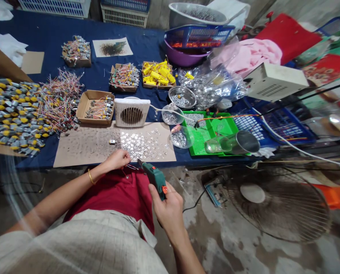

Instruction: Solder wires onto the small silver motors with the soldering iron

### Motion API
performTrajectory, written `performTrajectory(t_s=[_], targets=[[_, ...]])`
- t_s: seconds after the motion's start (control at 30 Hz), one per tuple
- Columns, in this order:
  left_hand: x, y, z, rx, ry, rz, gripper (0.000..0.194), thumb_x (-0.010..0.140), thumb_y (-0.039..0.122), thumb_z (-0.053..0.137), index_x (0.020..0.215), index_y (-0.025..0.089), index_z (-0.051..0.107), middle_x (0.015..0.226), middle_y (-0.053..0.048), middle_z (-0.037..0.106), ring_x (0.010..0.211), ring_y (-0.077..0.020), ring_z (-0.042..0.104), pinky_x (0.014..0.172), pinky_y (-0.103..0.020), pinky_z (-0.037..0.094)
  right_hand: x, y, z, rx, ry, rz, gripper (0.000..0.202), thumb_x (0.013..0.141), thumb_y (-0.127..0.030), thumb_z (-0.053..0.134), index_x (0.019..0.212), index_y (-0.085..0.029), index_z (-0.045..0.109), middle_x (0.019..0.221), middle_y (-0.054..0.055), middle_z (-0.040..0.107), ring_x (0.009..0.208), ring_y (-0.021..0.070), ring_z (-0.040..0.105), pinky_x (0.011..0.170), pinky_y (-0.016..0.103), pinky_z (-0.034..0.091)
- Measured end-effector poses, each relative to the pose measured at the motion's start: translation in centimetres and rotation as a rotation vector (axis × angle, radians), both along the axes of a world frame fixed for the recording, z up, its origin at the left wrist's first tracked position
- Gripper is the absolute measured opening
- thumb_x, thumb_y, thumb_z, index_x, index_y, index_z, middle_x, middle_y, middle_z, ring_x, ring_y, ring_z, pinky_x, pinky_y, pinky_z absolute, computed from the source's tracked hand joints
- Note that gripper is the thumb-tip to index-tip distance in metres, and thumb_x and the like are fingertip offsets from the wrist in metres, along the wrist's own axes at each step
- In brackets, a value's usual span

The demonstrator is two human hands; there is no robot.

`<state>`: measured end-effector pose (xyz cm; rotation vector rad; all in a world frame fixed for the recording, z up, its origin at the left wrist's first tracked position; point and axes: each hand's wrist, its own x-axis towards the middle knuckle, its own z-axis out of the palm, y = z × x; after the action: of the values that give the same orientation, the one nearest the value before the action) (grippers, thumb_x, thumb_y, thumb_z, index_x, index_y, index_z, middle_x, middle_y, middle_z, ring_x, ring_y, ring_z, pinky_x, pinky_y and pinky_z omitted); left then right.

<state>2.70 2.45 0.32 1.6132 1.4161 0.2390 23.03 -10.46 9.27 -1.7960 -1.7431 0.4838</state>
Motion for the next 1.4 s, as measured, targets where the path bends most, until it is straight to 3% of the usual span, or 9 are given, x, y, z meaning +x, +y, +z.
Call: performTrajectory(t_s=[0.17,0.37,0.5,0.6,0.73,0.97,1.1,1.27,1.4], targets=[[-0.6,-0.2,0.2,-0.038,-0.115,0.02,0.014,0.08,0.02,0.055,0.071,0.014,0.065,0.05,0.002,0.059,0.048,-0.0107,0.056,0.053,-0.02,0.042,0.2,-0.2,0.4,-0.011,0.014,-0.044,0.043,0.089,-0.055,0.055,0.063,-0.021,0.063,0.051,0.004,0.06,0.053,0.0197,0.061,0.052,0.028,0.047],[-8.7,0.1,-1.3,-0.101,-0.222,0.504,0.021,0.085,0.034,0.059,0.085,0.013,0.063,0.056,0.002,0.061,0.043,-0.0083,0.052,0.048,-0.019,0.042,1.8,-0.1,0.3,-0.043,0.108,-0.172,0.054,0.086,-0.062,0.054,0.051,-0.021,0.06,0.043,0.004,0.058,0.04,0.018,0.055,0.041,0.028,0.042],[-13.6,-0.6,-1.2,0.255,0.032,0.543,0.021,0.089,0.029,0.054,0.089,0.015,0.07,0.085,-0.008,0.073,0.079,-0.0172,0.067,0.078,-0.03,0.052,-1.5,4.5,-1.8,-0.062,0.469,-0.224,0.055,0.084,-0.065,0.055,0.055,-0.019,0.06,0.043,0.005,0.059,0.038,0.0177,0.055,0.035,0.026,0.041],[-15.1,-1.5,-0.8,0.506,0.166,0.499,0.022,0.089,0.025,0.053,0.097,0.017,0.072,0.115,-0.01,0.07,0.113,-0.0224,0.058,0.102,-0.037,0.041,-5.9,8.3,-2.9,-0.246,0.81,-0.113,0.057,0.083,-0.07,0.052,0.068,-0.017,0.065,0.048,0.006,0.063,0.04,0.0189,0.058,0.036,0.027,0.045],[-15.2,-1.3,-0.5,0.499,0.242,0.37,0.016,0.088,0.025,0.058,0.095,0.019,0.07,0.106,-0.008,0.068,0.108,-0.0238,0.054,0.099,-0.039,0.04,-8.0,10.9,-3.2,-0.429,1.016,-0.037,0.054,0.077,-0.068,0.062,0.081,-0.015,0.068,0.056,0.008,0.069,0.044,0.0212,0.064,0.044,0.032,0.055],[-15.1,1.1,-0.7,0.492,0.243,0.085,0.011,0.089,0.023,0.057,0.091,0.018,0.067,0.103,-0.009,0.064,0.107,-0.0249,0.051,0.097,-0.04,0.039,-3.9,10.8,-2.6,-0.317,0.73,-0.053,0.054,0.077,-0.066,0.064,0.055,-0.017,0.064,0.046,0.008,0.062,0.036,0.018,0.057,0.031,0.026,0.043],[-15.1,1.0,-0.8,0.413,-0.041,0.257,0.014,0.091,0.023,0.052,0.085,0.016,0.062,0.09,-0.007,0.065,0.093,-0.0193,0.058,0.091,-0.034,0.045,-4.2,10.6,-2.8,-0.305,0.894,-0.104,0.052,0.083,-0.064,0.059,0.075,-0.014,0.071,0.051,0.006,0.064,0.038,0.0181,0.059,0.034,0.028,0.047],[-12.2,0.4,0.0,-0.097,-0.702,0.643,0.031,0.083,0.044,0.064,0.087,0.016,0.053,0.073,0.0,0.063,0.063,-0.0121,0.061,0.06,-0.025,0.051,-8.6,12.0,-4.0,-0.252,1.353,-0.152,0.051,0.08,-0.065,0.062,0.096,-0.018,0.071,0.086,0.006,0.076,0.07,0.0211,0.073,0.066,0.035,0.062],[-8.9,-0.2,0.8,-0.236,-0.923,0.664,0.045,0.067,0.045,0.081,0.085,0.014,0.053,0.067,0.001,0.062,0.054,-0.0094,0.059,0.053,-0.022,0.05,-11.2,13.2,-4.1,-0.282,1.625,-0.136,0.044,0.076,-0.06,0.07,0.1,-0.023,0.071,0.094,0.001,0.076,0.089,0.0208,0.073,0.088,0.039,0.06]])
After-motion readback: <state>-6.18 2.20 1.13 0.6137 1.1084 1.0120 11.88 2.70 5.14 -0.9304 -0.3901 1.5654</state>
